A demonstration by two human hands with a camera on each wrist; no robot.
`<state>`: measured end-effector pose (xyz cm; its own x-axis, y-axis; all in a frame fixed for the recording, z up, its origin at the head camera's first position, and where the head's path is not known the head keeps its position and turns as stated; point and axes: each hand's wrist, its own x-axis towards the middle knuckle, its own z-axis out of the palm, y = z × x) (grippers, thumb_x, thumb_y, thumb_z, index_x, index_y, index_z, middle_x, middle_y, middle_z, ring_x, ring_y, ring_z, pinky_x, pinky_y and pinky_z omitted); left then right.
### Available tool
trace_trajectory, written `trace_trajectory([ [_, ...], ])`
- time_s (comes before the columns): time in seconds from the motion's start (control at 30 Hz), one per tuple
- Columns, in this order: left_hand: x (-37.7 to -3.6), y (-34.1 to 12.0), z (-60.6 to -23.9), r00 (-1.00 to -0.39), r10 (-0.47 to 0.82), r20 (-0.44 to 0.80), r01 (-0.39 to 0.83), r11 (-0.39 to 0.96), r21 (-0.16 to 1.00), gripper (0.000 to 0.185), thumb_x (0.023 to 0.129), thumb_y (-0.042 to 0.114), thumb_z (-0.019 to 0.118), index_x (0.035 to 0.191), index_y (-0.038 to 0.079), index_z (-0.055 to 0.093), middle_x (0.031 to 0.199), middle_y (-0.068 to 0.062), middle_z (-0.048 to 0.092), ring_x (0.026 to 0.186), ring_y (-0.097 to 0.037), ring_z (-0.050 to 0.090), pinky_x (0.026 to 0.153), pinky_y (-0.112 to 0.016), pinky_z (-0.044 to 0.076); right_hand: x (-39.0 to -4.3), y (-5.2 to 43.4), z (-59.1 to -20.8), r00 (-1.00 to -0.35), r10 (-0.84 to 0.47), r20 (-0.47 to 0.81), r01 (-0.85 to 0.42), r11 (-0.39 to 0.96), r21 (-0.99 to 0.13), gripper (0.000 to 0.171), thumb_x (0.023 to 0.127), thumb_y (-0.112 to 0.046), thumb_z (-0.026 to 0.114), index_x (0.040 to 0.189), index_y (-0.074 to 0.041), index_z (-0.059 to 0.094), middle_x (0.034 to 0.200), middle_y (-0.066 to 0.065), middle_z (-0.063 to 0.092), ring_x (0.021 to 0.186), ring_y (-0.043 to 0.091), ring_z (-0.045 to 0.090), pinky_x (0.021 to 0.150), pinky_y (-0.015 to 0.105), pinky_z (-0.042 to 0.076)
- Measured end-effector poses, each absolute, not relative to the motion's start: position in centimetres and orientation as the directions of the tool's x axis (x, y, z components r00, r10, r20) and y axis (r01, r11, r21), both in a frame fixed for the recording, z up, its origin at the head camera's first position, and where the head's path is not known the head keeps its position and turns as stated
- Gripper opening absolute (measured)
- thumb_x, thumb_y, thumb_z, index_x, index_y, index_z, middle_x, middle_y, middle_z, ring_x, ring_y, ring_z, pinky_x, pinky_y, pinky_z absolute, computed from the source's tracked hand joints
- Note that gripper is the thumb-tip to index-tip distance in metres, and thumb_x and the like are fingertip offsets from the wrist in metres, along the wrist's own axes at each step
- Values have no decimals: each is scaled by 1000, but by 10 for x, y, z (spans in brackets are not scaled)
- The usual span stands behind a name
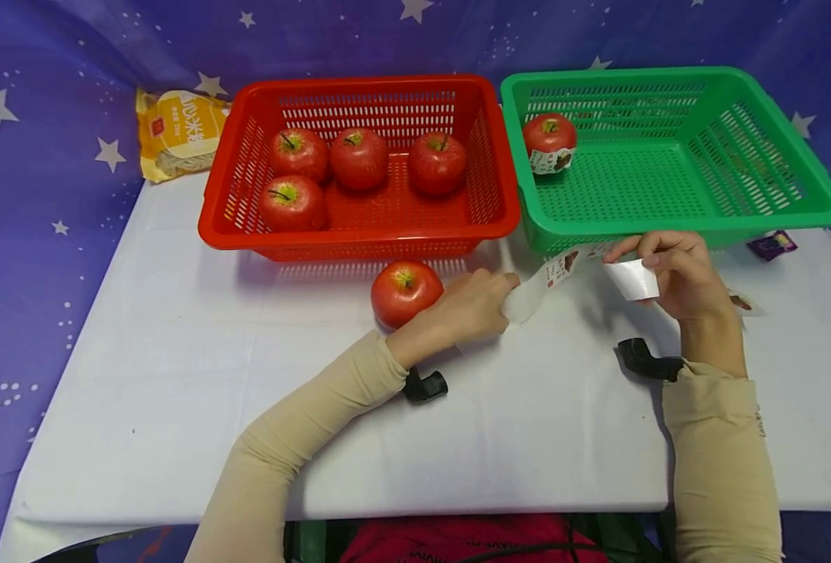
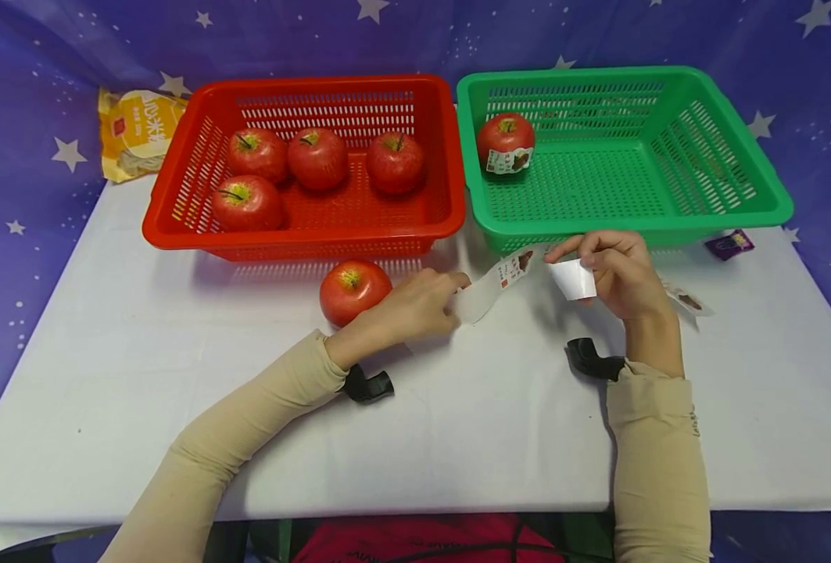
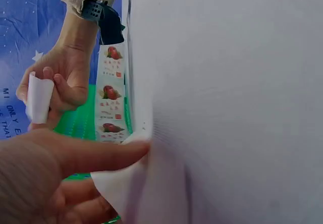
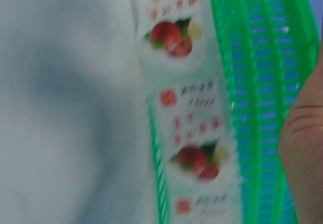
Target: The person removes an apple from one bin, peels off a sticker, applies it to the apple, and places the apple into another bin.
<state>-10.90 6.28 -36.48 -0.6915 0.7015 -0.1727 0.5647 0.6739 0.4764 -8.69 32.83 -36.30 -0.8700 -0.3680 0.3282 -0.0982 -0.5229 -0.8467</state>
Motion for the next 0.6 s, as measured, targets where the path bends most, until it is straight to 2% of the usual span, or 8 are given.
trace_trajectory([
  [0.1, -108, 64, -365, -670, 731, -128, 654, 663, 366, 38, 81, 17, 70, 116, 11, 58, 101, -4, 63, 86, -20, 60, 63, -28, 48, -88, 320, -363, -810, -457, 368, -102, -509, -855, 61, 66, 23, 3, 74, 7, 61, 105, 26, 70, 93, 30, 70, 41, 26, 39],
  [0.2, -104, 66, -364, -662, 750, -12, 716, 636, 286, 55, 82, 29, 73, 130, 11, 53, 125, -5, 56, 112, -22, 56, 85, -33, 51, -87, 303, -361, -775, -505, 379, -168, -414, -895, 55, 67, 26, 13, 74, 3, 62, 99, 19, 72, 95, 26, 70, 54, 26, 43],
  [0.27, -102, 66, -362, -636, 764, 110, 759, 593, 268, 48, 85, 33, 71, 127, 14, 58, 127, -2, 56, 119, -20, 52, 94, -35, 47, -83, 291, -358, -786, -507, 353, -212, -315, -925, 48, 72, 28, 23, 75, 1, 63, 94, 13, 73, 85, 21, 69, 51, 27, 40],
  [0.33, -100, 66, -360, -591, 771, 237, 802, 533, 269, 28, 89, 33, 66, 113, 18, 67, 117, 3, 62, 112, -15, 56, 93, -34, 44, -80, 281, -356, -818, -481, 314, -245, -202, -948, 42, 77, 27, 34, 76, -1, 64, 89, 7, 72, 65, 16, 62, 50, 27, 42],
  [0.4, -100, 65, -358, -565, 760, 323, 820, 470, 327, 13, 91, 27, 63, 95, 19, 72, 98, 6, 68, 97, -10, 61, 86, -29, 44, -78, 274, -355, -848, -444, 290, -267, -115, -957, 36, 80, 25, 42, 77, -1, 66, 88, 3, 69, 50, 15, 49, 41, 28, 33],
  [0.43, -100, 64, -358, -567, 750, 339, 813, 446, 373, 13, 92, 22, 60, 90, 18, 72, 89, 7, 69, 89, -10, 62, 82, -27, 44, -77, 271, -355, -862, -419, 285, -273, -91, -958, 34, 81, 24, 44, 77, -1, 66, 87, 2, 67, 45, 15, 42, 37, 29, 28],
  [0.5, -102, 62, -358, -608, 730, 311, 754, 410, 513, 20, 92, 15, 54, 88, 15, 74, 81, 5, 70, 78, -8, 63, 74, -22, 45, -77, 267, -356, -886, -363, 289, -288, -59, -956, 31, 82, 23, 48, 76, -1, 66, 83, 1, 65, 41, 13, 34, 38, 29, 25],
  [0.6, -105, 61, -359, -669, 713, 210, 618, 376, 691, 26, 94, 14, 48, 91, 12, 74, 80, 3, 71, 73, -7, 61, 66, -17, 43, -78, 262, -357, -900, -310, 307, -309, -44, -950, 24, 81, 21, 54, 74, 1, 66, 79, 2, 62, 49, 11, 42, 42, 25, 31],
])
